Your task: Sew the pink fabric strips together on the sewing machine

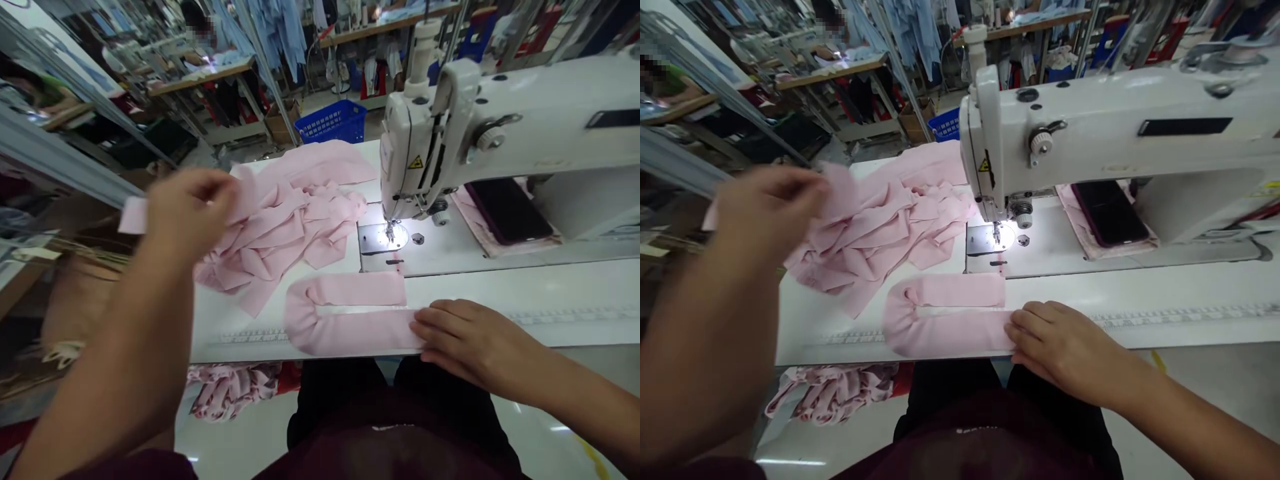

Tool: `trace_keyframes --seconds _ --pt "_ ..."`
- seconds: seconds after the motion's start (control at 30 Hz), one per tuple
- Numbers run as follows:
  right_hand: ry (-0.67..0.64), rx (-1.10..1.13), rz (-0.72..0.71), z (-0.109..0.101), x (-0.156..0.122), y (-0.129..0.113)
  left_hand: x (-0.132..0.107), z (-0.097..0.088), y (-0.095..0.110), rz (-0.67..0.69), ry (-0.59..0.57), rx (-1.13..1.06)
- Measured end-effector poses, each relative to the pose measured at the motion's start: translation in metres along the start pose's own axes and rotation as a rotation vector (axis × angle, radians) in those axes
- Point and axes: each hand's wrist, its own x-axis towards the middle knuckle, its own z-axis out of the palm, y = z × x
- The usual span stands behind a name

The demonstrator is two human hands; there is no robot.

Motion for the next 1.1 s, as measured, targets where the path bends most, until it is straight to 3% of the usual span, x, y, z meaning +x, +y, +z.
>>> trace_keyframes --seconds 0.03,0.07,0.13,0.23,0.3,0.43,0.7,0.9,1.0,1.1 --pt "0.014 -0.041 -0.015 -0.001 -0.002 -0.002 -0.003 0.013 0.008 0.090 -0.002 0.141" --pt "0.022 -0.082 -0.038 -0.001 -0.003 -0.003 -0.008 0.029 0.016 0.204 -0.075 0.282" --pt "0.007 -0.152 -0.084 -0.002 -0.006 -0.004 -0.024 0.065 0.032 0.324 -0.289 0.303" --pt "-0.011 -0.210 -0.095 0.001 -0.012 -0.007 -0.047 0.112 0.052 0.354 -0.591 0.291" --pt "0.012 -0.216 -0.066 0.005 -0.017 -0.009 -0.054 0.129 0.059 0.301 -0.719 0.297" --pt "0.026 -0.197 -0.012 0.014 -0.025 -0.010 -0.054 0.134 0.057 0.243 -0.746 0.264" --pt "0.034 -0.181 0.018 0.000 -0.005 -0.012 -0.052 0.136 0.042 0.480 -0.667 0.288" --pt "0.015 -0.165 0.041 0.005 -0.018 -0.012 -0.052 0.138 0.044 0.593 -0.638 0.438" --pt "0.047 -0.173 -0.004 0.003 -0.018 -0.014 -0.054 0.137 0.044 0.673 -0.576 0.391" --pt "0.057 -0.183 -0.010 -0.002 -0.010 -0.014 -0.055 0.136 0.045 0.643 -0.565 0.299"
